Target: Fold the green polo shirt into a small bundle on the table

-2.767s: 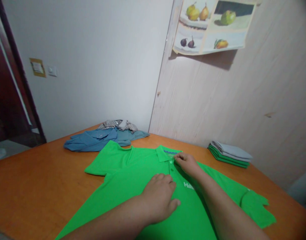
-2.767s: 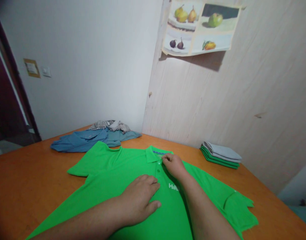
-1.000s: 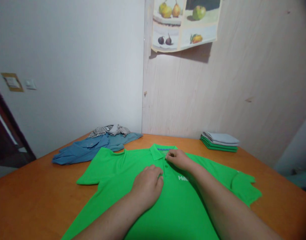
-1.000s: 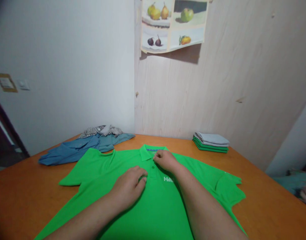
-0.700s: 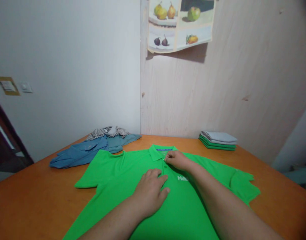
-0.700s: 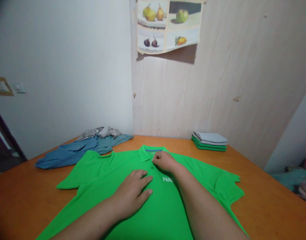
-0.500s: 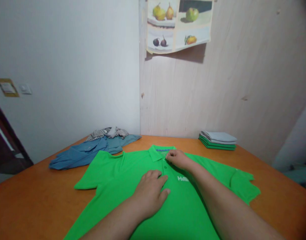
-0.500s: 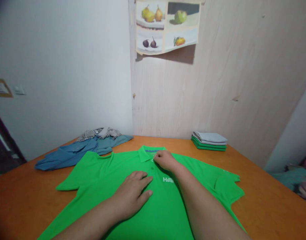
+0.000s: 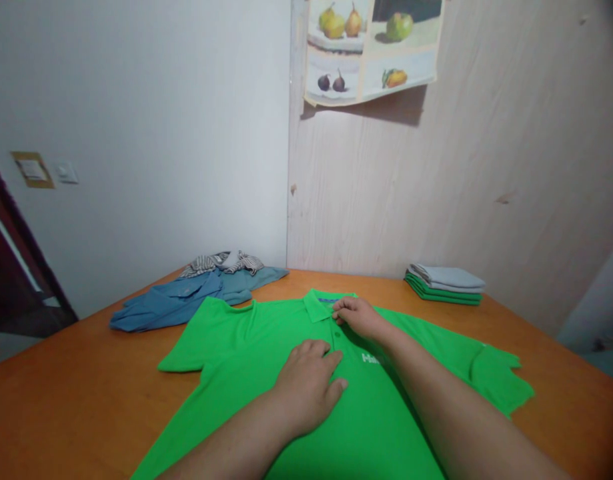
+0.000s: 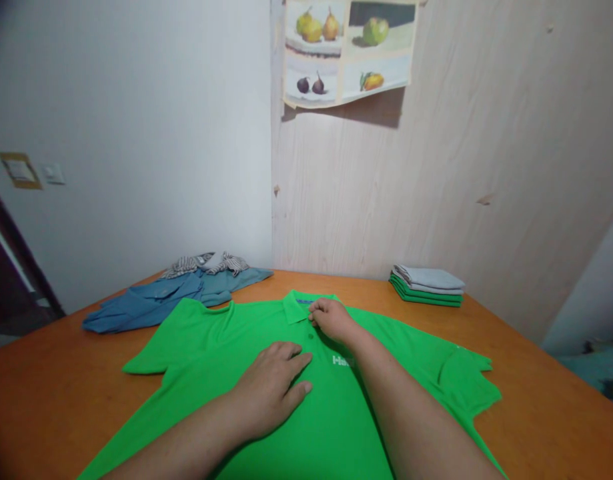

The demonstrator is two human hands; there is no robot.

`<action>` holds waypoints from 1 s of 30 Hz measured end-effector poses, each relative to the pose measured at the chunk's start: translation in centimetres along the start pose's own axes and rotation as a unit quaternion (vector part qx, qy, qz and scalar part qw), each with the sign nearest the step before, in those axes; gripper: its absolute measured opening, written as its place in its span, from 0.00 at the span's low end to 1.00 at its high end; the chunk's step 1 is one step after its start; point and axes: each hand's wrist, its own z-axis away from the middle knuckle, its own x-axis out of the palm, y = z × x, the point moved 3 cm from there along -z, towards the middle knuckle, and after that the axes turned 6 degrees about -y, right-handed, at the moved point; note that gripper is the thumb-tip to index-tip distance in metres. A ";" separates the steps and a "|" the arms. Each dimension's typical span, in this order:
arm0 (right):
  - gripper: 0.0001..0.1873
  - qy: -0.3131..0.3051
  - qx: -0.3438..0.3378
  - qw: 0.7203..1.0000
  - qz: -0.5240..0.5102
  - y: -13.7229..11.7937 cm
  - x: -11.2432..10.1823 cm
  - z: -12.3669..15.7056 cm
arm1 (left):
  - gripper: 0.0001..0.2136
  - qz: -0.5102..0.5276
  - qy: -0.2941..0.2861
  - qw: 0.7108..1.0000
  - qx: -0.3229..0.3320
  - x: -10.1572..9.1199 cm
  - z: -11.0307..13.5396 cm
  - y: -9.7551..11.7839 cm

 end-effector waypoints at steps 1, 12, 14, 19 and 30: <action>0.04 -0.001 0.000 1.000 0.002 0.0 0.0 0.0 | 0.19 0.000 -0.001 1.000 0.000 0.0 0.0 0.0; 0.06 -0.029 -0.013 0.998 0.061 -1.3 0.2 0.6 | 0.18 0.002 0.007 1.000 0.002 0.0 0.0 0.1; 0.05 -0.046 -0.022 0.995 0.090 -1.4 0.6 0.7 | 0.18 0.002 0.008 1.000 0.002 0.0 0.0 0.1; 0.05 -0.047 -0.027 0.994 0.094 -1.1 0.7 0.7 | 0.18 0.000 0.010 1.000 0.004 0.1 0.0 0.0; 0.05 0.025 -0.005 0.994 0.103 0.3 -1.4 0.3 | 0.19 0.000 0.016 1.000 0.006 0.3 -0.1 0.1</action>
